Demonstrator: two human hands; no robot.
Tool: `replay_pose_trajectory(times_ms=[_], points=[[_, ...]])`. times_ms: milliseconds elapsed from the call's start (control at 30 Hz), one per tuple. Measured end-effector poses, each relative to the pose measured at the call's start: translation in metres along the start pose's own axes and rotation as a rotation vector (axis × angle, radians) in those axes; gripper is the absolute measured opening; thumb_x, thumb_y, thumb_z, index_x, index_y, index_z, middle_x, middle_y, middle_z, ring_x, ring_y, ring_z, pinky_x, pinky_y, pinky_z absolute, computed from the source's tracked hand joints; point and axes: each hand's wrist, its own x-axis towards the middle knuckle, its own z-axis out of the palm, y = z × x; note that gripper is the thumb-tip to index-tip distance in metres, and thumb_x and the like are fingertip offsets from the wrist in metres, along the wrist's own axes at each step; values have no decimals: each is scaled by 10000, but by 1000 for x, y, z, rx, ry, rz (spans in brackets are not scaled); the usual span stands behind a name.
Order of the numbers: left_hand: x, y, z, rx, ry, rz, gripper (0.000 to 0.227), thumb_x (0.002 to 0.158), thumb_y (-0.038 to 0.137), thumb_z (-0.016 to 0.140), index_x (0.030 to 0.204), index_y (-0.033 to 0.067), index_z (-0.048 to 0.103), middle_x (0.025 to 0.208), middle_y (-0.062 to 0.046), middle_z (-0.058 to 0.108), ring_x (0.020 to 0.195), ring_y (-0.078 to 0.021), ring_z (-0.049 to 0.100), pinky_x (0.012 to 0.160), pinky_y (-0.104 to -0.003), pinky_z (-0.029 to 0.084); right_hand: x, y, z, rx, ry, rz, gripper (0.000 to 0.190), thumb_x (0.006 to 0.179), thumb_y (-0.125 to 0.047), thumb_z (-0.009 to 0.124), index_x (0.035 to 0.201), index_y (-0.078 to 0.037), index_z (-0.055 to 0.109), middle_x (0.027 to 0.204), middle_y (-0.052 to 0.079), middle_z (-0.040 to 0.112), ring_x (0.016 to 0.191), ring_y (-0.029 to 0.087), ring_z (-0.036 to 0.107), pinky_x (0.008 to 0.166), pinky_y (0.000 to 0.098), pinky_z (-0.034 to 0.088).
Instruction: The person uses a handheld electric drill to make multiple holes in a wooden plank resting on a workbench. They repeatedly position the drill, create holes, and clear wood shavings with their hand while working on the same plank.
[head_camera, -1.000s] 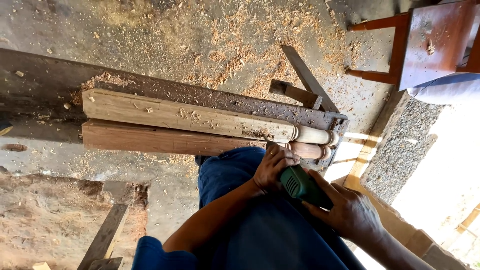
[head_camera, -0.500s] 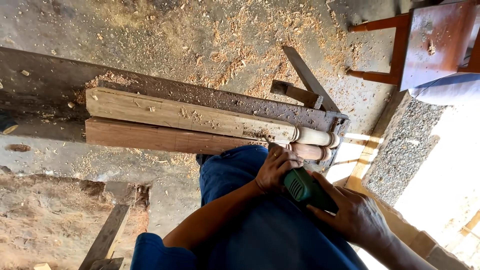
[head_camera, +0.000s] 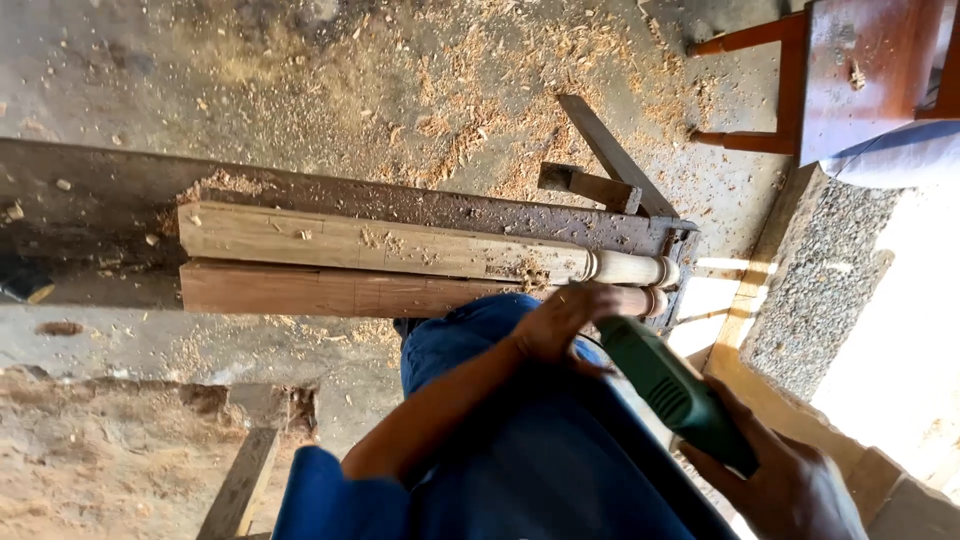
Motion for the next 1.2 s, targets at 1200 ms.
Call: replay_pose_trajectory(times_ms=[1200], points=[[-13,37,-53,58,-186,-40,618,745,464,752,1274,180,605,1192,-45,642,1091,-308,601,1007,-456,461,-2,-81,41,363,-50,113,884,732,-501,835,1536,-345,502,791,138,807,687,267,804,677,426,636]])
